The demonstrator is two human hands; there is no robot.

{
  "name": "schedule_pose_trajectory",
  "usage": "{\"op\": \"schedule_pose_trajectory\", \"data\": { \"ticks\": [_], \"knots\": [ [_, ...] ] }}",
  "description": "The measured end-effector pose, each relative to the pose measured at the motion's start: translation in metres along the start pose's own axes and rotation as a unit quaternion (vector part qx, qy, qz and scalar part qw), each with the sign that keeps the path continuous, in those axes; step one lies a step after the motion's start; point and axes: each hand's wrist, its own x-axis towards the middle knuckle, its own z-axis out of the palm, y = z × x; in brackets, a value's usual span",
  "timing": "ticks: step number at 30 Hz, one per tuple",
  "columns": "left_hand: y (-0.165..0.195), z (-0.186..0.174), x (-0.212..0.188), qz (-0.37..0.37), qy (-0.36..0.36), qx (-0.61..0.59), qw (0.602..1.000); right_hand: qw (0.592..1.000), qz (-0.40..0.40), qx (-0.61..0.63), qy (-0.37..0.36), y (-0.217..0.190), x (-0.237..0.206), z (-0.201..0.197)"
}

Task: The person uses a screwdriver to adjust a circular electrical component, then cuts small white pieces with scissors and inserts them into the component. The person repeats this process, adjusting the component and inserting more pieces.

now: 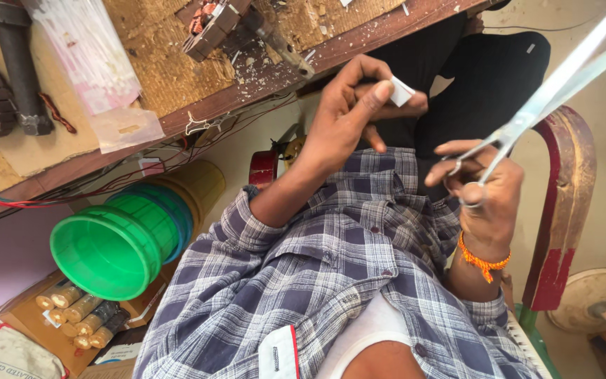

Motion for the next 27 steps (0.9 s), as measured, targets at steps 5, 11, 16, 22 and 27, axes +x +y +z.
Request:
{"op": "schedule_pose_trajectory", "data": {
  "ticks": [5, 11, 16, 22, 27],
  "knots": [
    [0.006, 0.001, -0.005, -0.004, 0.014, 0.046, 0.999, 0.984, 0.044, -0.051, -0.167, 0.003, 0.022, 0.011],
    [0.019, -0.002, -0.005, -0.052, 0.001, 0.133, 0.99, 0.961, 0.1, -0.058, -0.251, 0.01, 0.022, 0.024],
    [0.028, -0.002, -0.007, -0.085, -0.013, 0.224, 0.971, 0.96, 0.149, -0.104, -0.212, 0.006, 0.019, 0.02],
    [0.032, -0.002, -0.006, -0.057, -0.013, 0.311, 0.949, 0.958, 0.155, -0.123, -0.206, 0.006, 0.015, 0.017],
    [0.03, -0.002, -0.005, -0.032, -0.014, 0.308, 0.951, 0.96, 0.151, -0.128, -0.197, 0.014, 0.015, 0.011]
  ]
}}
